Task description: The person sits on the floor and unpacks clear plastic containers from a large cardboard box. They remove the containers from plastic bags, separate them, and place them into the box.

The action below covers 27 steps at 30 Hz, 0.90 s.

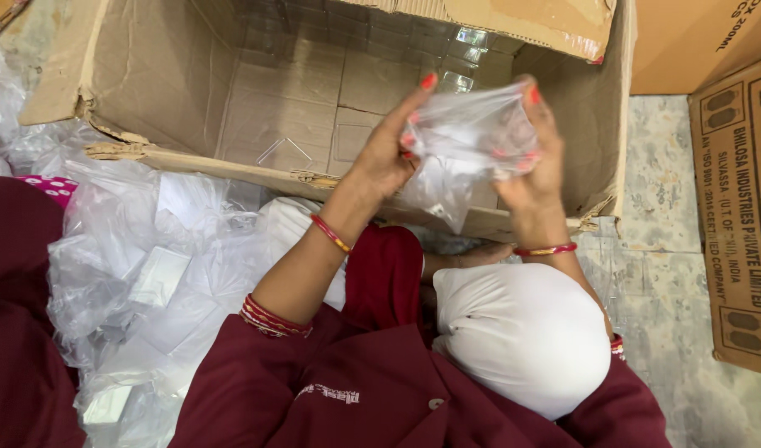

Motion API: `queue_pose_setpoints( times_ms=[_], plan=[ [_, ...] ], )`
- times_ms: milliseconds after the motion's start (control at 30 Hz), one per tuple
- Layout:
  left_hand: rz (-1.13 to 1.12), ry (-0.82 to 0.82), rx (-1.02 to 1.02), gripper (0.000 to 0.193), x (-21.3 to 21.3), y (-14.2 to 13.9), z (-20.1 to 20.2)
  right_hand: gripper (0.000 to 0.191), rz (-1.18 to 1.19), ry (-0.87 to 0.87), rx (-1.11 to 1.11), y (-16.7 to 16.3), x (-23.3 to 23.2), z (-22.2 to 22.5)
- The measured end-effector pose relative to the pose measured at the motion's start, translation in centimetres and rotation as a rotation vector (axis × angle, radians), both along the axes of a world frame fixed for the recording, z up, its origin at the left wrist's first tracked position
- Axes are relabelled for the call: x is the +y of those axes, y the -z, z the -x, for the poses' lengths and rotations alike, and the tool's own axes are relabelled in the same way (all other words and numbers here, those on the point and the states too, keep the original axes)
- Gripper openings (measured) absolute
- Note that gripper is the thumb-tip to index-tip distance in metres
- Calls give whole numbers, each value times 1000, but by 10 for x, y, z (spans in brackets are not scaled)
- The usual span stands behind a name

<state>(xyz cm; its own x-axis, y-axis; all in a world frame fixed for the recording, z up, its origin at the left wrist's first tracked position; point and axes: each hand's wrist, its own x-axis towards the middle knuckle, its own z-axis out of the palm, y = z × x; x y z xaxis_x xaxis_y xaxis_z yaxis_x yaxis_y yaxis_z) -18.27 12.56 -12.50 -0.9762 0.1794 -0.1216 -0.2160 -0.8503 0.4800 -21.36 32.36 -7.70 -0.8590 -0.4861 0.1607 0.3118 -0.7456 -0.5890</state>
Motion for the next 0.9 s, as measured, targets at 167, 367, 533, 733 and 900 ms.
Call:
queue_pose_setpoints(
  times_ms=[167,367,533,733,900],
  plan=[
    [203,-29,164,26,-21,23,34,45,-174,140,-133,-4,28,19],
    [1204,-49,407,18,-8,60,104,49,-976,273,321,62,44,48],
    [1345,459,-50,31,3,83,106,43,-1625,150,579,91,54,55],
    [1162,183,121,26,10,90,92,39,-1485,58,298,89,45,51],
    [954,-63,167,14,4,48,64,33,-970,370,604,55,43,30]
  ],
)
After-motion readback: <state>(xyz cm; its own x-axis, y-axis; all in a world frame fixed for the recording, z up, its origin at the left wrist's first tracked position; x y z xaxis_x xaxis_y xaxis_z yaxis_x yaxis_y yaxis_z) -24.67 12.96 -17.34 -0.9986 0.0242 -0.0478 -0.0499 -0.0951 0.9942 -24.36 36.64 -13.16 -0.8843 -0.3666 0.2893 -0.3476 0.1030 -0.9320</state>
